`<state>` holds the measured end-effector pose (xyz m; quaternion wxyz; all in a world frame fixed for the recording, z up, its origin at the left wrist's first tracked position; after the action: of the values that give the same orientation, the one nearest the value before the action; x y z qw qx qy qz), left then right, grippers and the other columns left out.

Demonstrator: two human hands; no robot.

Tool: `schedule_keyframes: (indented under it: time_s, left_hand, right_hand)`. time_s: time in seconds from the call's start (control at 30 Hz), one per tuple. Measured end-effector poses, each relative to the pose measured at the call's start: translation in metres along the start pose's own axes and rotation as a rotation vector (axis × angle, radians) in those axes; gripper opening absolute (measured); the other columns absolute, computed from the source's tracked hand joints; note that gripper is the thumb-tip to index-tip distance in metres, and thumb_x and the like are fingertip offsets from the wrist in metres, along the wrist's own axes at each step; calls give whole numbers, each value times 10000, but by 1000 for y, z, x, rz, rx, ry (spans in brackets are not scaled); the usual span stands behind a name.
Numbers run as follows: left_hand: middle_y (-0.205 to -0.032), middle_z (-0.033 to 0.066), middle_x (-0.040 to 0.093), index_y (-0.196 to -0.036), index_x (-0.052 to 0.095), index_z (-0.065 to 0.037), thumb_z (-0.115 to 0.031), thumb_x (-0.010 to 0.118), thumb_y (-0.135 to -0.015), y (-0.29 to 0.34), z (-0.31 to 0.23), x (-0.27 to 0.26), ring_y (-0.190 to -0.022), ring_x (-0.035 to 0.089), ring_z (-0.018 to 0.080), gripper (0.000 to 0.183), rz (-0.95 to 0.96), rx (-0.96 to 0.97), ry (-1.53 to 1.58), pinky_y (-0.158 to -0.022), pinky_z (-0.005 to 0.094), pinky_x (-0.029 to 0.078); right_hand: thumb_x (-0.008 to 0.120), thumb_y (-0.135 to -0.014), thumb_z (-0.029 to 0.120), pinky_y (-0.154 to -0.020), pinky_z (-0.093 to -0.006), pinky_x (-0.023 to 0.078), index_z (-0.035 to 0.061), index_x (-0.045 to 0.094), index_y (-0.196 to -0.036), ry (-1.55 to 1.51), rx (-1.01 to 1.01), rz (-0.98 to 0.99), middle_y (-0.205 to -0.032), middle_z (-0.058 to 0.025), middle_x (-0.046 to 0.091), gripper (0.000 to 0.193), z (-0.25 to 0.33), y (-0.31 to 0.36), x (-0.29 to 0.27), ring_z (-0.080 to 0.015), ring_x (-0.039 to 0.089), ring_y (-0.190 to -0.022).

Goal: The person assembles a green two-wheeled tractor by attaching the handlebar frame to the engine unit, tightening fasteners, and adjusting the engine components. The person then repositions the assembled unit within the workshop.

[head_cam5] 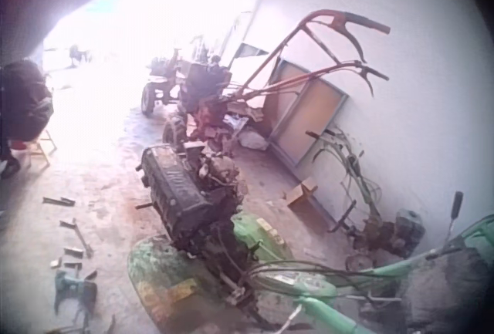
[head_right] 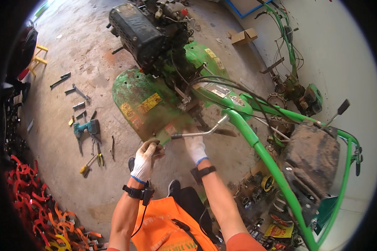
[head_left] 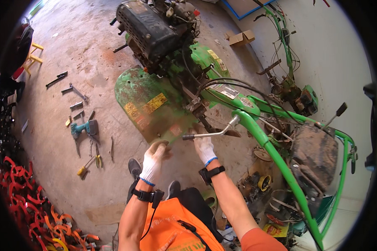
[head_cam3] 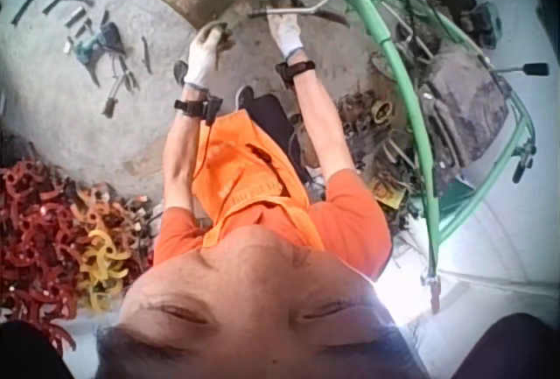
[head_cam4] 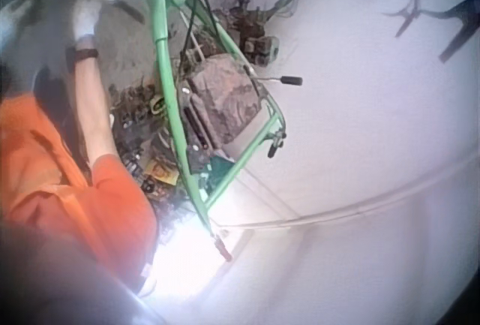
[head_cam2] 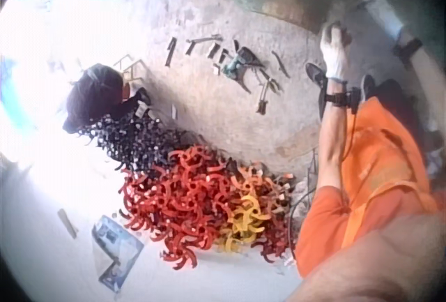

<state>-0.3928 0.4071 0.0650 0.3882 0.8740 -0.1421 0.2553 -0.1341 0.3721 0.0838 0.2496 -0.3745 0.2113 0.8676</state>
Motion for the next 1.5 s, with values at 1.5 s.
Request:
schedule_keyframes:
  time_s: [1.5]
  left_hand:
    - [-1090,154,780,-1257,751,26,-287,700,-1075,2,-76,-357,-1020,742,219,366,-629,711,-845,-904,386,596]
  right_hand:
    - [757,-1072,191,-957,-410,574,5,702,-1290,-396,-597,-73,-1153,-130,767,292,3,-151,16,-260,718,-1038]
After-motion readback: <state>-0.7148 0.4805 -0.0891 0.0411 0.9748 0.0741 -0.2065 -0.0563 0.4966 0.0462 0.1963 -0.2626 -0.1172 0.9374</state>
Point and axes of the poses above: each hand's wrist, its own y-axis away from the middle knuckle, its own x-axis out of the palm, z = x × y, the point moved 10 cm from there along -y, towards the middle knuckle
